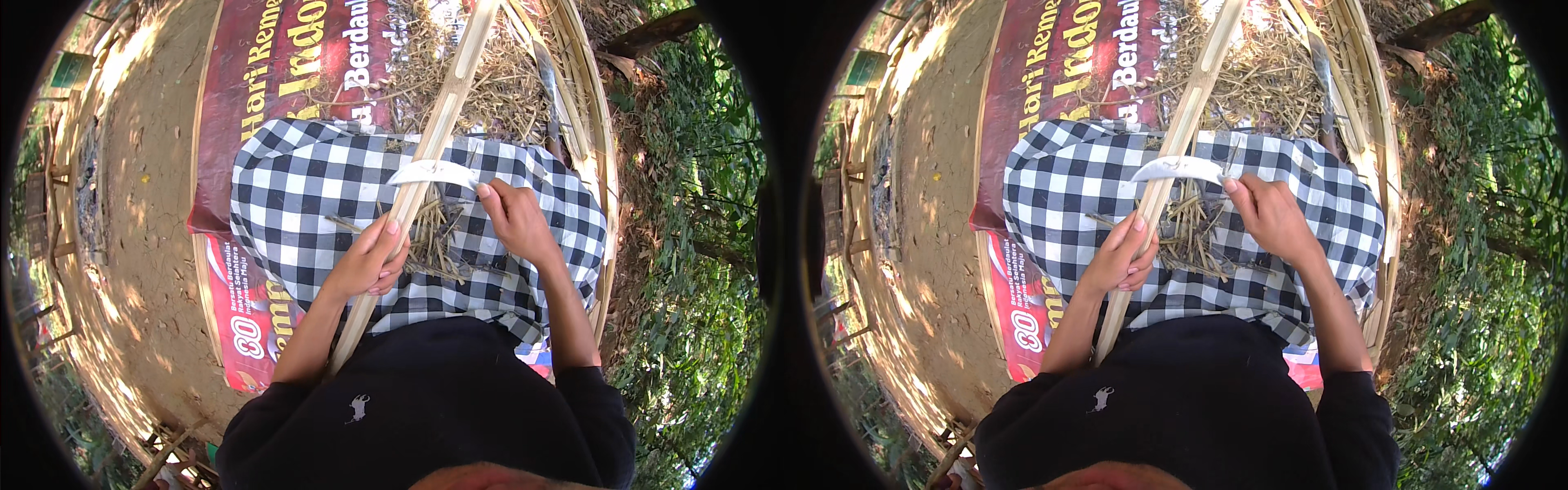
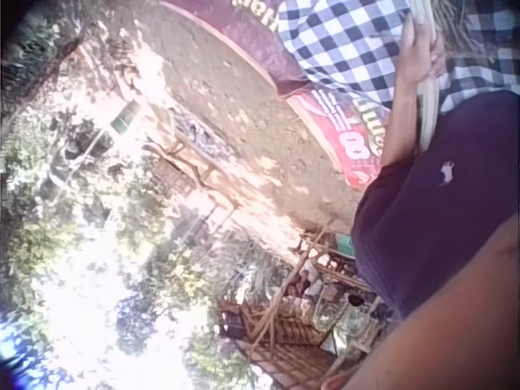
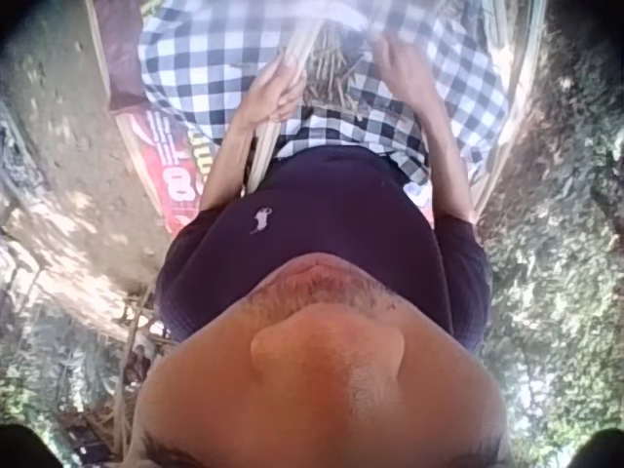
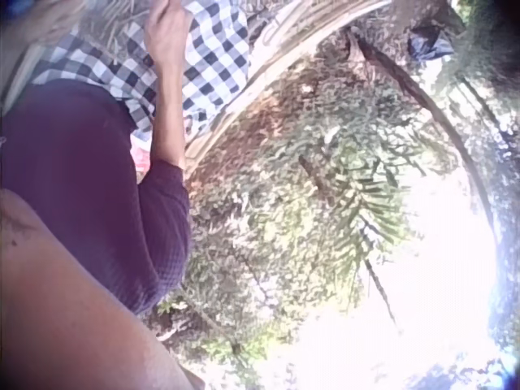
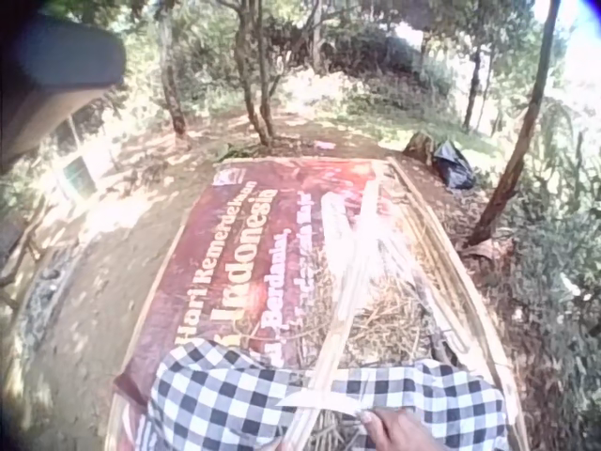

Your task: The person shaves and smooths a strip of bamboo using a curved knife while sitting with the material over their lap.

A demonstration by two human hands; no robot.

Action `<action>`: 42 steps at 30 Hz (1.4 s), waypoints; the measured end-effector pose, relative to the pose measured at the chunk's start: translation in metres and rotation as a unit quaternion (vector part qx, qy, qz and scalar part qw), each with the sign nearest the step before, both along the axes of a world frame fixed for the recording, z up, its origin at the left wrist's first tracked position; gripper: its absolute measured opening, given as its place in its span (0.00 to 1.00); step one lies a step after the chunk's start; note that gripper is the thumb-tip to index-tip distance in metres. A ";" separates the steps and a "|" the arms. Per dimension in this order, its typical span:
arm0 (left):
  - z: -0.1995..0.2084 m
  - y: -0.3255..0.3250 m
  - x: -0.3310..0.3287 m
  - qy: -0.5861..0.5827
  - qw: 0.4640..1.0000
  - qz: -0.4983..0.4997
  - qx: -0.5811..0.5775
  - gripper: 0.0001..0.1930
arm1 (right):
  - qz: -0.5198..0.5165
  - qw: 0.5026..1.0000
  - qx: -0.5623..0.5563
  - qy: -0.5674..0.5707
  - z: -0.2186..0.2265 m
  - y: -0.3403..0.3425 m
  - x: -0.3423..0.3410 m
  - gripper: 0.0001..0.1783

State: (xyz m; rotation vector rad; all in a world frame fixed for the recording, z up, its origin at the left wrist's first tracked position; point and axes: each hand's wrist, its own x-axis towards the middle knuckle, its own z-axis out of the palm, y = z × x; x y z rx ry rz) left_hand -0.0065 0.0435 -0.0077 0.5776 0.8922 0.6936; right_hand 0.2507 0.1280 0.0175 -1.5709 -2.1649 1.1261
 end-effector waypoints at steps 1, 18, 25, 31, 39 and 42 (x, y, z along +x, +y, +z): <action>0.000 0.003 0.002 -0.032 0.999 0.003 -0.008 0.20 | -0.026 0.999 0.025 0.034 -0.010 -0.008 -0.006 0.24; -0.006 -0.012 0.002 -0.063 0.997 -0.026 -0.035 0.20 | 0.035 0.998 0.041 0.034 -0.013 -0.020 -0.003 0.28; -0.010 -0.012 -0.001 -0.045 0.997 -0.023 -0.053 0.19 | 0.074 0.997 0.024 0.031 -0.017 -0.012 -0.002 0.31; -0.009 -0.025 0.004 -0.042 0.997 -0.057 -0.038 0.19 | -0.010 0.996 0.080 0.047 -0.025 0.036 0.038 0.32; -0.012 -0.023 0.000 -0.021 0.998 -0.034 -0.052 0.19 | 0.026 0.999 0.011 0.034 -0.021 0.017 0.011 0.31; -0.010 -0.030 0.001 -0.013 0.998 -0.032 -0.043 0.19 | 0.046 0.997 0.034 0.056 -0.026 -0.009 -0.005 0.32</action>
